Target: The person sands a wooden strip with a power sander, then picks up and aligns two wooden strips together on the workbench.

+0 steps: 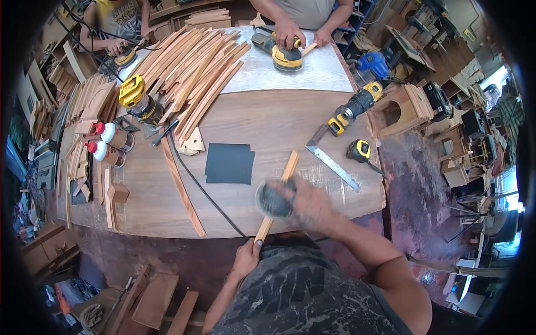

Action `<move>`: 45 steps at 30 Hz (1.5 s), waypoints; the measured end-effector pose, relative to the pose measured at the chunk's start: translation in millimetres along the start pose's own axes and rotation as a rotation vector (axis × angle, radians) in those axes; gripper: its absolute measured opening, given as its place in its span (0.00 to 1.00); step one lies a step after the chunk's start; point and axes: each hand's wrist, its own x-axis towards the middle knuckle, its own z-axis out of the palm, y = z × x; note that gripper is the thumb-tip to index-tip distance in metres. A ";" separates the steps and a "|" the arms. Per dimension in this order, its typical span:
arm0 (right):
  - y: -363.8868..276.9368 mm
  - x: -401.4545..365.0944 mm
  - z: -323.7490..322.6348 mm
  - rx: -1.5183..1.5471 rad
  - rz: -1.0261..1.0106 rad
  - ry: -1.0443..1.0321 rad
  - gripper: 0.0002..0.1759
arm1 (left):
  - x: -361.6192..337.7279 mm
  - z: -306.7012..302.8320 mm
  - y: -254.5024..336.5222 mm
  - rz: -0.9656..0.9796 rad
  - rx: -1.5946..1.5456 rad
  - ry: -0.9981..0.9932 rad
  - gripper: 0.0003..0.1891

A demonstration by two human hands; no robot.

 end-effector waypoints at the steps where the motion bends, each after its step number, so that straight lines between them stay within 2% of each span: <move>1: 12.2 9.3 -5.5 -0.008 0.050 -0.010 0.59 | -1.1 -1.0 1.1 -0.002 0.001 -0.004 0.18; 3: 35.6 26.7 -24.2 0.020 0.131 0.119 0.59 | -3.2 -6.1 6.3 -0.022 0.016 -0.023 0.19; 5: 68.1 44.1 -26.5 0.016 0.119 0.282 0.57 | -6.1 -11.5 14.1 -0.060 0.042 -0.058 0.19; 9: 86.4 60.7 -49.2 0.008 0.143 0.215 0.56 | 1.3 -4.7 -7.4 0.011 -0.006 -0.041 0.19; 14: 62.6 41.6 -38.6 -0.019 0.127 0.156 0.57 | 5.3 -2.6 -7.7 0.031 -0.076 -0.031 0.20; 21: -2.4 -9.2 -10.5 -0.021 -0.107 -0.057 0.54 | 3.9 -8.9 -0.9 0.002 -0.035 -0.052 0.21; 23: -17.4 -18.6 -1.6 0.003 -0.146 -0.105 0.56 | 5.6 -4.2 -9.4 0.059 -0.116 -0.020 0.21; 24: -20.6 -20.8 3.0 -0.022 -0.181 -0.055 0.57 | 5.9 -5.6 -8.7 0.062 -0.114 -0.031 0.21; 27: -12.7 -10.1 -2.8 -0.022 -0.113 -0.082 0.57 | 3.6 -4.7 -19.8 0.020 -0.101 -0.083 0.21; 29: 8.9 7.5 -6.9 -0.048 -0.015 -0.020 0.57 | 1.2 -10.6 -11.7 -0.053 -0.062 -0.122 0.21; 31: 34.0 22.8 -22.4 -0.042 0.083 0.025 0.57 | -3.1 -9.2 -16.9 -0.025 -0.073 -0.096 0.20; 33: 63.3 37.1 -33.1 0.023 0.126 0.155 0.57 | -3.6 -7.8 -16.3 -0.011 -0.076 -0.077 0.20; 37: 106.4 61.0 -44.7 0.003 0.122 0.217 0.52 | -6.4 -13.0 -10.7 -0.104 -0.056 -0.125 0.19; 38: 110.6 64.7 -47.5 0.007 0.114 0.237 0.51 | -3.4 -6.3 -24.8 -0.020 -0.137 -0.089 0.19; 41: 100.0 56.0 -48.6 -0.054 0.139 0.224 0.50 | -0.7 -1.6 -33.2 0.035 -0.200 -0.063 0.19; 45: 72.2 38.6 -43.0 -0.065 0.085 0.133 0.51 | 0.6 -7.1 -26.8 -0.003 -0.173 -0.095 0.20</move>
